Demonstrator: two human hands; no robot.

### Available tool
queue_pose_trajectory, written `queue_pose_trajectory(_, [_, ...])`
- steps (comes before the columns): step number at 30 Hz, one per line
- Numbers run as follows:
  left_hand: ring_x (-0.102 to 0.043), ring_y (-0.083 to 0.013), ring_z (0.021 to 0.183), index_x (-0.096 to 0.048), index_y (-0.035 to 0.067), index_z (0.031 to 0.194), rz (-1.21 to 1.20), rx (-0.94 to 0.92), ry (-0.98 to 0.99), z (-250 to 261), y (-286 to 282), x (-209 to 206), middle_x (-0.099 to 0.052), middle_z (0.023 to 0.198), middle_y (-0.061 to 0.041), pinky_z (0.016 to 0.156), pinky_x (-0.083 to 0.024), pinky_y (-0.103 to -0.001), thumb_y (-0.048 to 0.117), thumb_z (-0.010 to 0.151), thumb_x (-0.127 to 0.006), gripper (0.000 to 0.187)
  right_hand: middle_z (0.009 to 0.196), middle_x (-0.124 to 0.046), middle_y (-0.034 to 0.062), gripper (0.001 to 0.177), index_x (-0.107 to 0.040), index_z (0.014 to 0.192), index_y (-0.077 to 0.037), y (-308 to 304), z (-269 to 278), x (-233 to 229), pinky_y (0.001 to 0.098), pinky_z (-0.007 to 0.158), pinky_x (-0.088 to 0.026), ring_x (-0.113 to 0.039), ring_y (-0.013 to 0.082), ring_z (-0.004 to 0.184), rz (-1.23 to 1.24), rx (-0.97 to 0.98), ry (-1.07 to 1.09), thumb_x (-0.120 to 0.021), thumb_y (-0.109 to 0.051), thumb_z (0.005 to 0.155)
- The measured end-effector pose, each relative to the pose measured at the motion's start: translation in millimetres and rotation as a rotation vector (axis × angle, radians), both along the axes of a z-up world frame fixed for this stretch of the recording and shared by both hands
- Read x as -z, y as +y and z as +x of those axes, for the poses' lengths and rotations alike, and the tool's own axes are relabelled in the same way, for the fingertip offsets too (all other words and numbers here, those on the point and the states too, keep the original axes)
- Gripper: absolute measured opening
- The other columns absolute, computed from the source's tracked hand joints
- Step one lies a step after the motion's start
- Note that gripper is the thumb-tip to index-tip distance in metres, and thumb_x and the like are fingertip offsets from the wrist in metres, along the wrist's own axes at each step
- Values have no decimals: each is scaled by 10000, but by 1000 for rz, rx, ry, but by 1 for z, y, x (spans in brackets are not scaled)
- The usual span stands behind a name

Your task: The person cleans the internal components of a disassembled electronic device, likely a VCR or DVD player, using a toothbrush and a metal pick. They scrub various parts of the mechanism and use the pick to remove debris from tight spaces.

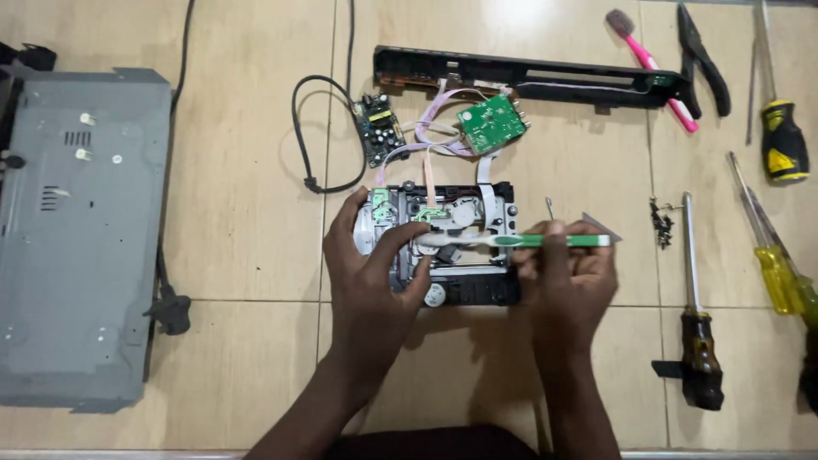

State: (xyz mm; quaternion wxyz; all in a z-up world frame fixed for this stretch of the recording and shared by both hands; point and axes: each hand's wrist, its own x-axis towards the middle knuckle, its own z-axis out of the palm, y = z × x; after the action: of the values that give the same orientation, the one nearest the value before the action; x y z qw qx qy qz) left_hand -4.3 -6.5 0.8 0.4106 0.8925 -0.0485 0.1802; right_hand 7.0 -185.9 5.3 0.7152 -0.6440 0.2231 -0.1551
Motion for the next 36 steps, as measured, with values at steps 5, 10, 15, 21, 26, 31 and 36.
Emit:
queue_pose_trajectory(5, [-383, -423, 1453, -691, 148, 1207, -42, 23, 61, 0, 4, -1, -370, 1536, -229, 1145, -392, -545, 97, 838, -779, 382, 890, -695, 119, 126, -542, 1020, -124, -31, -20, 9, 265, 553, -553, -593, 137, 567, 6, 21, -35, -667, -119, 1009])
queue_pose_trajectory(10, [-407, -401, 1446, -704, 146, 1208, -26, 37, 41, -2, 7, 3, -398, 1509, -213, 1153, -396, -545, 197, 896, -783, 326, 989, -666, 140, 110, -569, 1056, -121, -84, -38, 15, 266, 744, -579, -657, 199, 811, 264, 153, -266, -674, -95, 1039])
queue_pose_trajectory(15, [-386, -436, 1440, -765, 213, 1079, 48, 57, -34, 1, 5, 2, -437, 1499, -202, 1159, -387, -597, 133, 877, -798, 220, 1139, -688, 126, 186, -577, 1036, -128, -107, -57, 36, 161, 876, -631, -777, 250, 1028, 159, 287, -206, -749, -93, 973])
queue_pose_trajectory(21, [-391, -453, 1424, -806, 172, 972, 51, 73, -52, 0, 1, -6, -475, 1458, -181, 1149, -380, -612, 86, 899, -764, 121, 1116, -740, 149, 142, -609, 956, -70, -62, -60, 10, 267, 883, -657, -766, 204, 1004, -269, 273, -35, -707, 30, 933])
queue_pose_trajectory(26, [-422, -449, 1402, -787, 150, 998, 73, 64, -103, -9, 0, -8, -524, 1419, -168, 1168, -395, -592, 92, 909, -775, 107, 1072, -735, 171, 115, -714, 938, 13, -60, -56, 15, 359, 870, -586, -709, 263, 1014, -900, 206, -129, -748, 116, 899])
queue_pose_trajectory(31, [-415, -437, 1395, -785, 130, 1009, 65, 55, -115, -17, 4, -4, -542, 1402, -148, 1157, -409, -586, 100, 918, -739, 106, 1030, -669, 114, 139, -835, 1015, -101, -66, -65, 24, 431, 793, -474, -547, 321, 952, -1310, 52, -149, -905, -16, 931])
queue_pose_trajectory(36, [-405, -478, 1407, -789, 172, 970, 65, 54, -198, -24, -2, 5, -544, 1403, -168, 1133, -388, -616, 135, 864, -791, 112, 924, -644, 133, 203, -840, 1068, -18, -65, -66, 29, 402, 695, -502, -587, 280, 853, -1269, -53, -11, -890, -73, 879])
